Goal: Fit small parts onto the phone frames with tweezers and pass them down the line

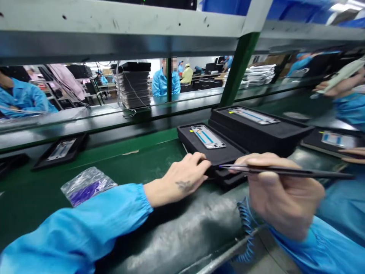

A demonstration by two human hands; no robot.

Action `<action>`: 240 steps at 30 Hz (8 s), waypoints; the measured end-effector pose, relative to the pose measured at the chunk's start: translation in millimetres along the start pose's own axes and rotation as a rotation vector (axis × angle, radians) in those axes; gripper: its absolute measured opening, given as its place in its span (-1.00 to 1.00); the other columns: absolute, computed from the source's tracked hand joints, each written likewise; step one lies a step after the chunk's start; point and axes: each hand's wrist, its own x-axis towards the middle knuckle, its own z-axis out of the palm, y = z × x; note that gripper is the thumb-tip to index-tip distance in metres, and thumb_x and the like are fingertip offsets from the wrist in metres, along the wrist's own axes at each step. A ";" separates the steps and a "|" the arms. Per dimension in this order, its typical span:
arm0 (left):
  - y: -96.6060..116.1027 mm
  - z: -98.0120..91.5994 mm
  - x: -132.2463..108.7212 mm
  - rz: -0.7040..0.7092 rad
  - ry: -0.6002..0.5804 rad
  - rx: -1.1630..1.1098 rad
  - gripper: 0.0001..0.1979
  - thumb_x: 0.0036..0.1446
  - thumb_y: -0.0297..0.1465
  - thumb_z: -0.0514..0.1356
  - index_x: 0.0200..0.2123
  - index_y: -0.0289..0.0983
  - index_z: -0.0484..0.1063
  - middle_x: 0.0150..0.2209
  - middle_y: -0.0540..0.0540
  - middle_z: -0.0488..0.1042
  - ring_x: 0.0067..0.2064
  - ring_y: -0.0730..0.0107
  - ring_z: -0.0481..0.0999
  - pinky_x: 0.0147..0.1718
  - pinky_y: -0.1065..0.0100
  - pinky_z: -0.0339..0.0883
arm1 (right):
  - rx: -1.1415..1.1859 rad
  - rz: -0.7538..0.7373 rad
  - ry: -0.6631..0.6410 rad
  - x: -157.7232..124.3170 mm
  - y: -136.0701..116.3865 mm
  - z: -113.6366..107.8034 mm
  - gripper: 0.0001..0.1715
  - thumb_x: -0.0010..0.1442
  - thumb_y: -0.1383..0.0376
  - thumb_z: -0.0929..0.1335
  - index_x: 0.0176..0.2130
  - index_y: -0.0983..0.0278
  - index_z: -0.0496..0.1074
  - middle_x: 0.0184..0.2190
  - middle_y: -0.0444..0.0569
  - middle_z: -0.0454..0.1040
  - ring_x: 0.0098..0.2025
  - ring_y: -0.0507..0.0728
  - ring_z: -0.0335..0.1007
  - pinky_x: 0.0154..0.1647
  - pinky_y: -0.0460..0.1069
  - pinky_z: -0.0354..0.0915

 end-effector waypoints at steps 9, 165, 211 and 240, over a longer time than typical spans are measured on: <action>2.9 9.9 49.8 -0.002 -0.038 0.040 -0.85 0.35 -0.30 0.13 -0.10 -0.26 0.34 0.01 -0.23 0.37 0.00 0.08 0.33 -0.20 0.17 0.41 | 0.071 0.094 0.229 8.9 13.4 -43.5 -0.91 0.10 0.21 0.53 -0.33 0.15 0.67 -0.40 -0.04 0.58 -0.42 0.12 0.54 -0.30 0.05 0.55; 40.5 -64.2 -187.8 -0.214 0.058 -0.765 -0.80 0.36 -0.40 0.13 -0.31 -0.22 0.13 -0.03 -0.19 0.51 0.21 0.31 0.46 0.20 0.34 0.35 | -0.070 -0.112 -1.023 -21.4 58.1 128.8 -0.77 0.30 0.40 0.37 -0.04 0.22 0.48 -0.19 -0.03 0.60 -0.16 0.11 0.57 -0.14 0.00 0.48; 40.0 -67.3 -184.6 -0.227 0.039 -0.755 -0.81 0.37 -0.38 0.09 -0.31 -0.23 0.13 -0.02 -0.23 0.53 0.17 0.27 0.50 0.07 0.39 0.44 | -0.101 -0.092 -1.006 -22.2 53.9 124.8 -0.77 0.31 0.37 0.36 -0.05 0.19 0.50 -0.19 -0.02 0.61 -0.16 0.15 0.58 -0.13 0.04 0.50; 39.6 -62.2 -188.4 -0.202 0.011 -0.735 -0.82 0.37 -0.37 0.07 -0.31 -0.21 0.12 -0.01 -0.22 0.53 0.21 0.25 0.46 0.06 0.38 0.44 | -0.138 -0.004 -0.966 -22.5 54.8 128.3 -0.83 0.31 0.34 0.36 -0.10 0.24 0.53 -0.20 -0.01 0.62 -0.21 0.13 0.59 -0.25 0.01 0.48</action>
